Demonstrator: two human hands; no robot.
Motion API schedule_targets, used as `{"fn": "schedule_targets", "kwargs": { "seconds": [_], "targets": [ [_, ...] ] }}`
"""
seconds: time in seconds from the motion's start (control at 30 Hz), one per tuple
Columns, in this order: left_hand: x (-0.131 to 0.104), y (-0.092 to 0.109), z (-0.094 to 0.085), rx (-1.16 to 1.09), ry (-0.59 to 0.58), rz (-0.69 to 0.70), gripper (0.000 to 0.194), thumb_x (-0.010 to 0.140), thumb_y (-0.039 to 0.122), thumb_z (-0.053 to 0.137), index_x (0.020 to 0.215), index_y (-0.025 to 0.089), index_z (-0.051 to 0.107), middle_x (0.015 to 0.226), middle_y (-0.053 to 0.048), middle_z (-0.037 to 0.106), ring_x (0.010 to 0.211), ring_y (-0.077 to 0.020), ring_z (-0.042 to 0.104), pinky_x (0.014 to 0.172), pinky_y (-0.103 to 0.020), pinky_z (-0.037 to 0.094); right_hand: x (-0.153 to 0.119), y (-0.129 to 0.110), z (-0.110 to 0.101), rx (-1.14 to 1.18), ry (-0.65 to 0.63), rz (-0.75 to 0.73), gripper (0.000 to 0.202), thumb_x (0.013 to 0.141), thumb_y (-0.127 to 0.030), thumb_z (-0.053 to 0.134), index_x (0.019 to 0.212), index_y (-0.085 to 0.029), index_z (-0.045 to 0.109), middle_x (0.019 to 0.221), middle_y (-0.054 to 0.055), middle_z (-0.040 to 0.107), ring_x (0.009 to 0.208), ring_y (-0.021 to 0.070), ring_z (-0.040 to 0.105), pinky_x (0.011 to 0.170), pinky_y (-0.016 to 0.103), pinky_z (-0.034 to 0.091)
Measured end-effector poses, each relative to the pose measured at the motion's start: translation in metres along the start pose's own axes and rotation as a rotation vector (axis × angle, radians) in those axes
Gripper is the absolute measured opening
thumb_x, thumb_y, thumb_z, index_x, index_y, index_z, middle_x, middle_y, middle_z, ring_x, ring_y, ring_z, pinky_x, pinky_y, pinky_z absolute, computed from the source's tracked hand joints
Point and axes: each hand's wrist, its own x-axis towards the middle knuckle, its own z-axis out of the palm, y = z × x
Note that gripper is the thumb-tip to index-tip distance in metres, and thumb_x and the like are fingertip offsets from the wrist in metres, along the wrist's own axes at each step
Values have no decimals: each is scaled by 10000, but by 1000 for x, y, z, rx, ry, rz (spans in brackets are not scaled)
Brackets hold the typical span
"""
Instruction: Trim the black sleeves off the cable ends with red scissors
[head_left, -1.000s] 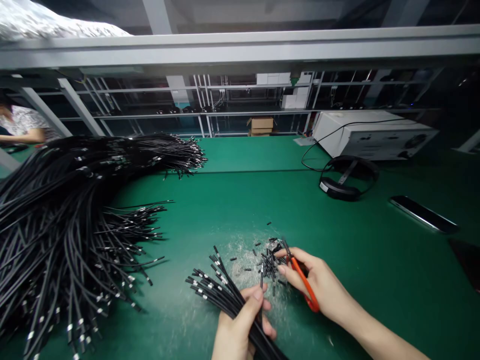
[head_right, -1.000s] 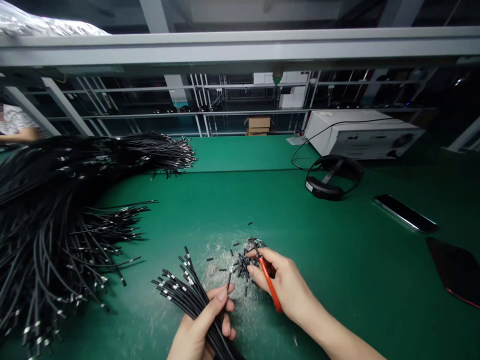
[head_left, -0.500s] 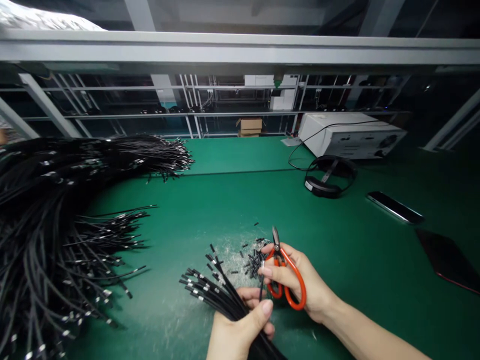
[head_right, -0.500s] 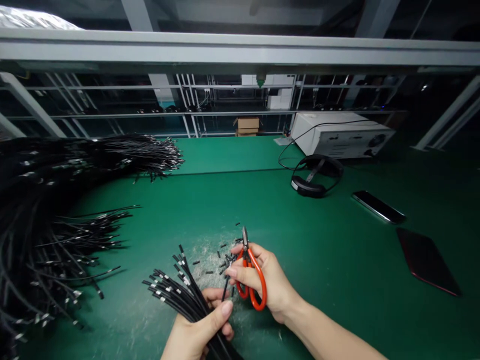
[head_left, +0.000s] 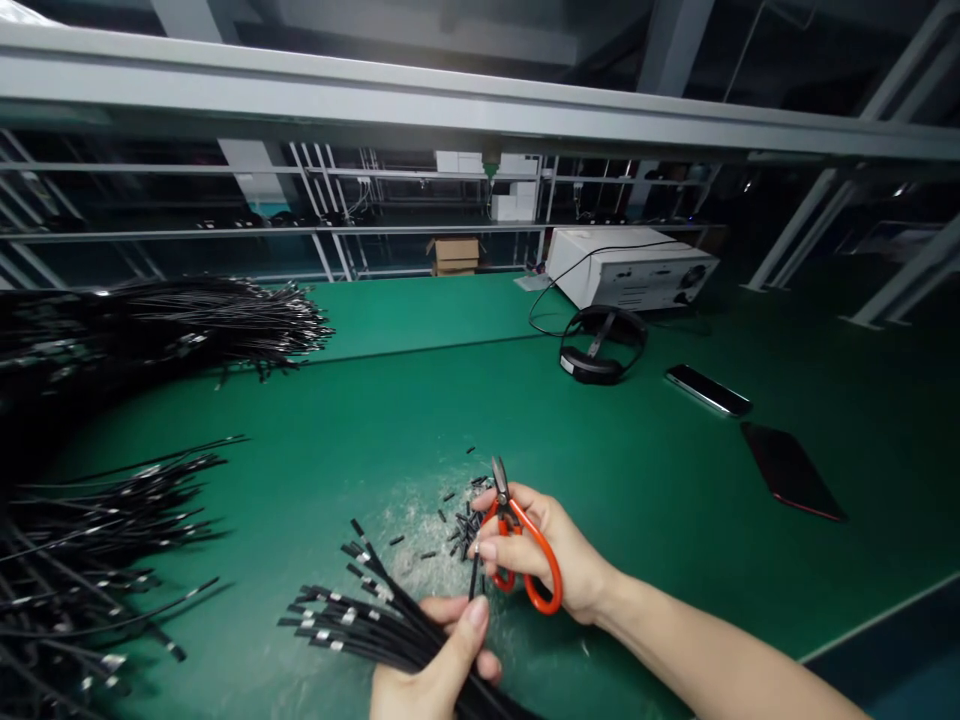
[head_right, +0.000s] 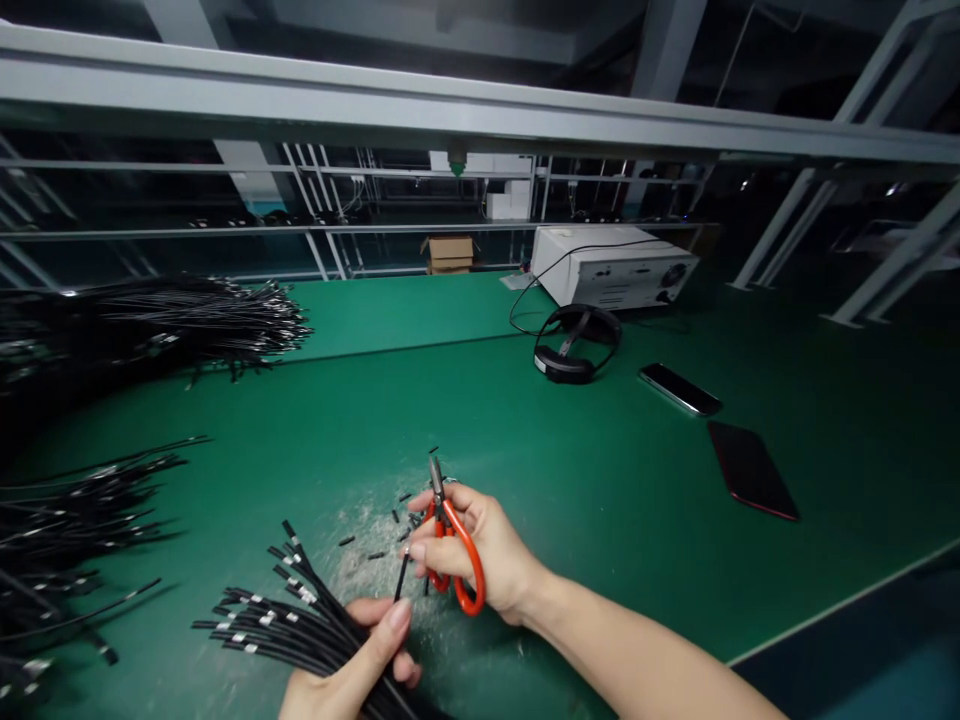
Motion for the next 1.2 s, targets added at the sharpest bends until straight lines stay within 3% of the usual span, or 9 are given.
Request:
{"fn": "schedule_targets", "kwargs": {
  "seconds": [0.1, 0.23, 0.53, 0.63, 0.77, 0.9, 1.0, 1.1, 1.2],
  "targets": [
    [-1, 1, 0, -42, 23, 23, 386, 354, 290, 861, 626, 134, 635, 366, 51, 555, 275, -121, 508, 300, -229, 467, -2, -1, 2, -10, 3, 14, 374, 689, -269, 714, 999, -178, 526, 721, -22, 596, 543, 79, 523, 528, 210, 438],
    [-1, 2, -3, -112, -17, -44, 343, 400, 289, 856, 607, 119, 643, 370, 26, 567, 340, -141, 560, 351, -233, 489, -5, -1, 2, -12, -12, 14, 369, 702, -279, 706, 1004, -185, 517, 762, -14, 595, 558, 72, 502, 556, 208, 426],
    [-1, 8, -11, -162, -275, -172, 290, 514, 333, 812, 659, 103, 711, 513, -47, 665, 358, -106, 533, 408, -247, 485, -2, 3, -4, 198, -138, 161, 410, 685, -234, 706, 1046, -172, 523, 674, -43, 543, 541, 54, 453, 544, 179, 361],
    [-4, 10, -9, -188, -304, -200, 336, 553, 379, 779, 709, 84, 733, 561, -79, 688, 374, -118, 547, 405, -251, 481, -3, 4, -2, 157, -131, 159, 420, 670, -272, 721, 1027, -173, 523, 704, -26, 572, 535, 59, 465, 535, 184, 366],
    [-8, 10, -6, -205, -221, -208, 325, 450, 330, 840, 637, 96, 715, 465, -38, 639, 379, -119, 545, 405, -245, 487, -5, 4, 4, -1, -69, 86, 397, 720, -349, 682, 1029, -188, 493, 750, 1, 599, 556, 91, 496, 543, 224, 410],
    [-8, 4, -4, -111, -28, -102, 332, 436, 347, 842, 596, 103, 682, 441, -36, 638, 357, -120, 537, 353, -232, 488, -5, -3, 6, -231, 90, -55, 320, 792, -374, 611, 1022, -190, 483, 773, 10, 596, 616, 107, 516, 610, 243, 440],
    [-5, 0, -3, -64, 70, -21, 336, 441, 362, 833, 585, 107, 669, 415, -25, 623, 326, -126, 531, 313, -225, 475, -5, -12, 11, -373, 134, -85, 305, 809, -384, 582, 1028, -193, 490, 790, 14, 586, 662, 118, 525, 636, 242, 451],
    [-2, -3, -4, -37, 99, 8, 342, 445, 388, 824, 570, 119, 653, 374, -3, 592, 284, -131, 515, 288, -223, 450, -9, -18, 24, -565, 82, -54, 345, 746, -360, 649, 1025, -212, 510, 806, 7, 583, 648, 126, 540, 595, 231, 456],
    [1, -7, -8, -23, 46, 15, 367, 470, 443, 798, 528, 120, 634, 333, 0, 562, 282, -139, 516, 295, -217, 435, -16, -15, 42, -784, 128, -92, 365, 681, -301, 701, 1002, -243, 536, 804, 2, 589, 581, 129, 547, 499, 219, 448]
  ]
}}
